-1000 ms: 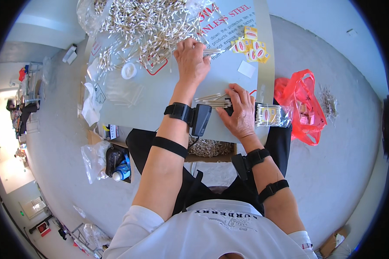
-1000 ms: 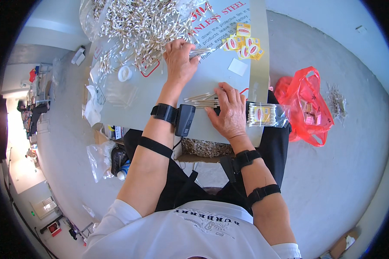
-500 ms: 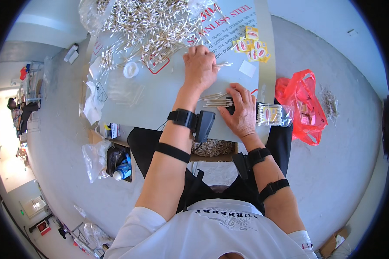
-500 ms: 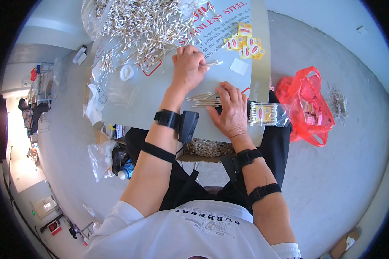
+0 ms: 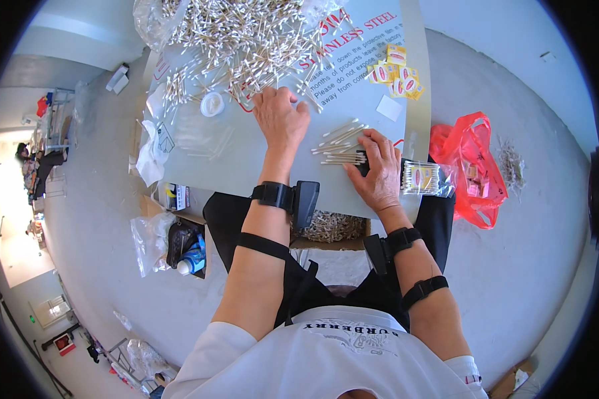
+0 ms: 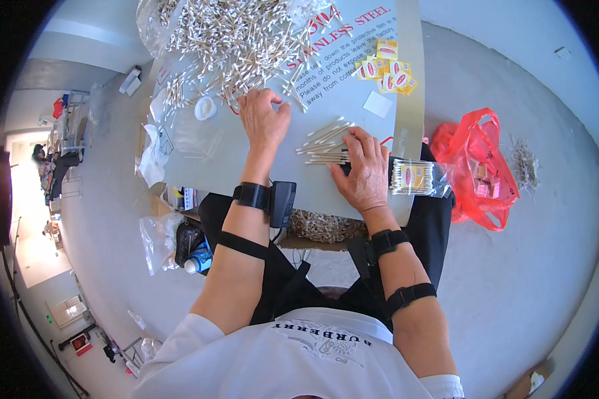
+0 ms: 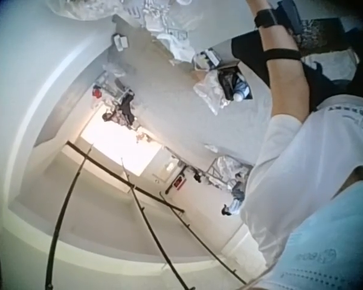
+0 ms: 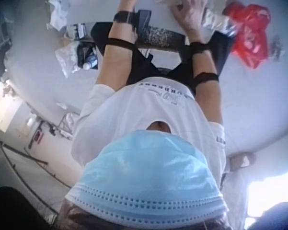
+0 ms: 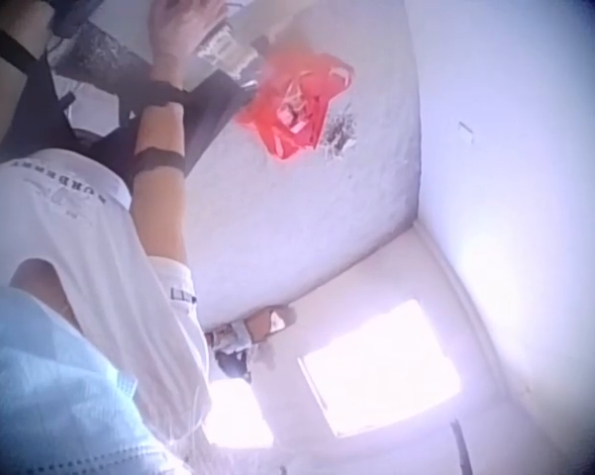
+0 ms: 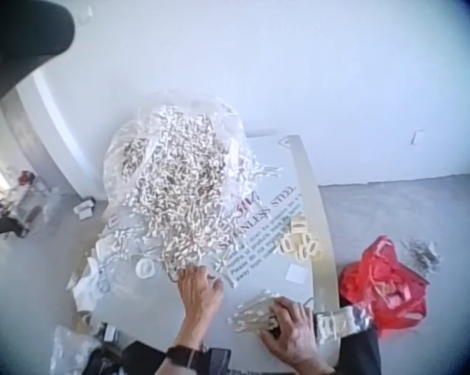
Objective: Manually organizing cotton swabs into small plastic bundles and inserting them into a secondary plastic wrap.
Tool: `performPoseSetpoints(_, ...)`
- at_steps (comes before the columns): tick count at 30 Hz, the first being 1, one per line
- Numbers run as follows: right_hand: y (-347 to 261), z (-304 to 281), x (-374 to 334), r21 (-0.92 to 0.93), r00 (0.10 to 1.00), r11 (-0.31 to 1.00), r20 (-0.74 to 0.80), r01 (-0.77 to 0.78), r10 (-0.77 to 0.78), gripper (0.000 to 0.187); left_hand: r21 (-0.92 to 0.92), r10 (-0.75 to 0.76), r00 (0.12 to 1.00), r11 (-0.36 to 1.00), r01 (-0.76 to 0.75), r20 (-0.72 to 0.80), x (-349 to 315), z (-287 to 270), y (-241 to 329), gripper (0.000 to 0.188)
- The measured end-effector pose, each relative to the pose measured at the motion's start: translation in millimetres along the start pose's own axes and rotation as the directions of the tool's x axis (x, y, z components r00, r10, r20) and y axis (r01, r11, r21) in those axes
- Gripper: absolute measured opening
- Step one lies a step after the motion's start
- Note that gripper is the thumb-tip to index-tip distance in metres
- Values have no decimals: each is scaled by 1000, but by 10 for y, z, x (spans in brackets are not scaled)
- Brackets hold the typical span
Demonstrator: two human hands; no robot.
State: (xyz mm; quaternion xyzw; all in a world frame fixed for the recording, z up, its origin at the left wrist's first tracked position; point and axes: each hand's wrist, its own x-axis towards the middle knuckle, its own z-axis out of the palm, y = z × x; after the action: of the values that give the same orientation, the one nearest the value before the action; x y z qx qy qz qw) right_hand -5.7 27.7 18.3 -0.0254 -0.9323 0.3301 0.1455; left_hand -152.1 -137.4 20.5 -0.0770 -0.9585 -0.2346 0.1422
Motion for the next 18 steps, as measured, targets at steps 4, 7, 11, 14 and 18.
performPoseSetpoints(4,22,-6,-7,-14,1000,1000,7,-14,14,55,59,-62,992,997,55,108,82,-31,277,20)
performPoseSetpoints(7,20,-5,1,-9,1000,1000,2,-8,8,55,122,-122,983,987,105,140,89,46,333,20)
performPoseSetpoints(11,7,-1,6,-1,1000,1000,-16,4,-4,54,182,-167,983,972,150,80,105,154,285,18)
performPoseSetpoints(14,8,-5,5,9,1000,1000,-13,3,-3,53,121,-225,973,968,218,50,115,167,191,15)
performPoseSetpoints(18,4,-18,-5,11,1000,1000,-16,4,-4,52,102,-146,982,982,159,-118,49,152,112,10)
